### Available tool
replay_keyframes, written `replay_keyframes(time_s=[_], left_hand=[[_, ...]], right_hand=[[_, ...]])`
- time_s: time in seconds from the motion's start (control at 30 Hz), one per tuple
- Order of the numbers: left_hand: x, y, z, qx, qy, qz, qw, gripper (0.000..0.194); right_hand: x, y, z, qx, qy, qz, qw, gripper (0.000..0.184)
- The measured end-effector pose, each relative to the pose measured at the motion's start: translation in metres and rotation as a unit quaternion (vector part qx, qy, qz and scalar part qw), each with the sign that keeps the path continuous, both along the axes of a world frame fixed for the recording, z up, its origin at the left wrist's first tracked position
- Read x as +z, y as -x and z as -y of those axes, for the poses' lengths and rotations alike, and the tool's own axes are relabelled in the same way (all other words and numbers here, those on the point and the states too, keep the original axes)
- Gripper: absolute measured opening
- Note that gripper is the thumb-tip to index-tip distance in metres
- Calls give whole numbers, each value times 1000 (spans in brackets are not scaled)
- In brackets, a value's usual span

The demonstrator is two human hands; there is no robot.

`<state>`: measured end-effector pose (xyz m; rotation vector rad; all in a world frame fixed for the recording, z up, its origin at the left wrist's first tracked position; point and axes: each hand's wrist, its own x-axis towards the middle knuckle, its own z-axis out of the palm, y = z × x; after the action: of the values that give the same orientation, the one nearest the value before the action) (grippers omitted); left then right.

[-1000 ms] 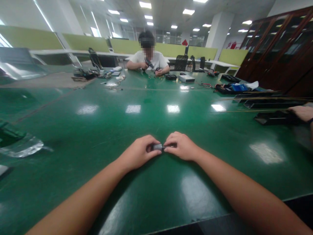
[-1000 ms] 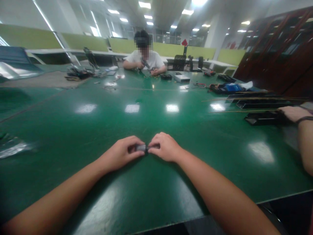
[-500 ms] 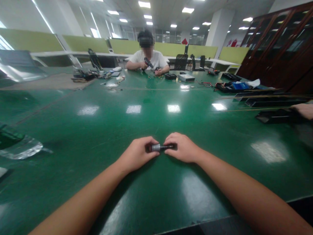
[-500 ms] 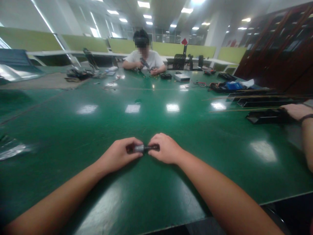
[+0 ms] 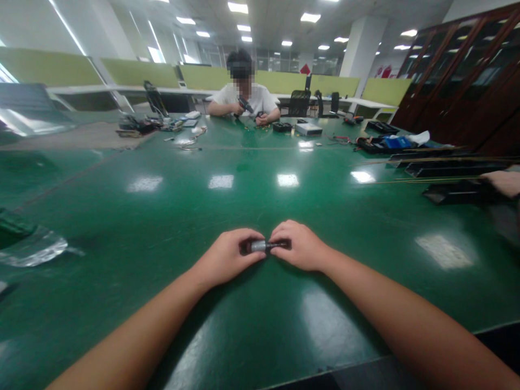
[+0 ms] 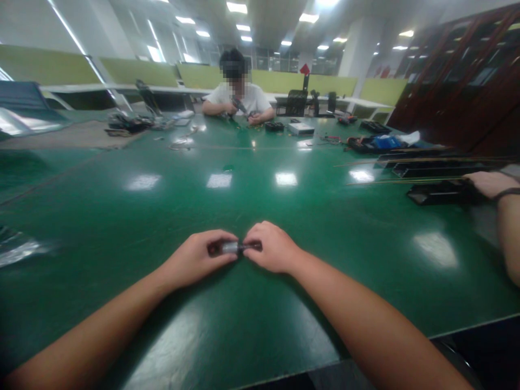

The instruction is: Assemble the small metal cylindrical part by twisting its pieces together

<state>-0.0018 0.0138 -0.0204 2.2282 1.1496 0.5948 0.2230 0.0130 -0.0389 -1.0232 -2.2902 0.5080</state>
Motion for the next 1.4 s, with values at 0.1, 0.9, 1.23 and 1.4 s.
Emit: replay_keyframes(time_s=[0.1,0.9,1.23,1.4], left_hand=[[-1,0,-1,-2,-4,-3,1000,23],[2,0,0,-8,4,-5,1000,21],[-1,1,0,-2,6,-4,1000,22],[-1,1,0,-1,10,-2,1000,22]], right_hand=[[1,0,1,-3,2,-4,1000,12],[-1,-2,0,0,6,-7,1000,9],[0,-4,0,2,2,0,1000,10],[1,-5,2,0,2,2,1000,10]])
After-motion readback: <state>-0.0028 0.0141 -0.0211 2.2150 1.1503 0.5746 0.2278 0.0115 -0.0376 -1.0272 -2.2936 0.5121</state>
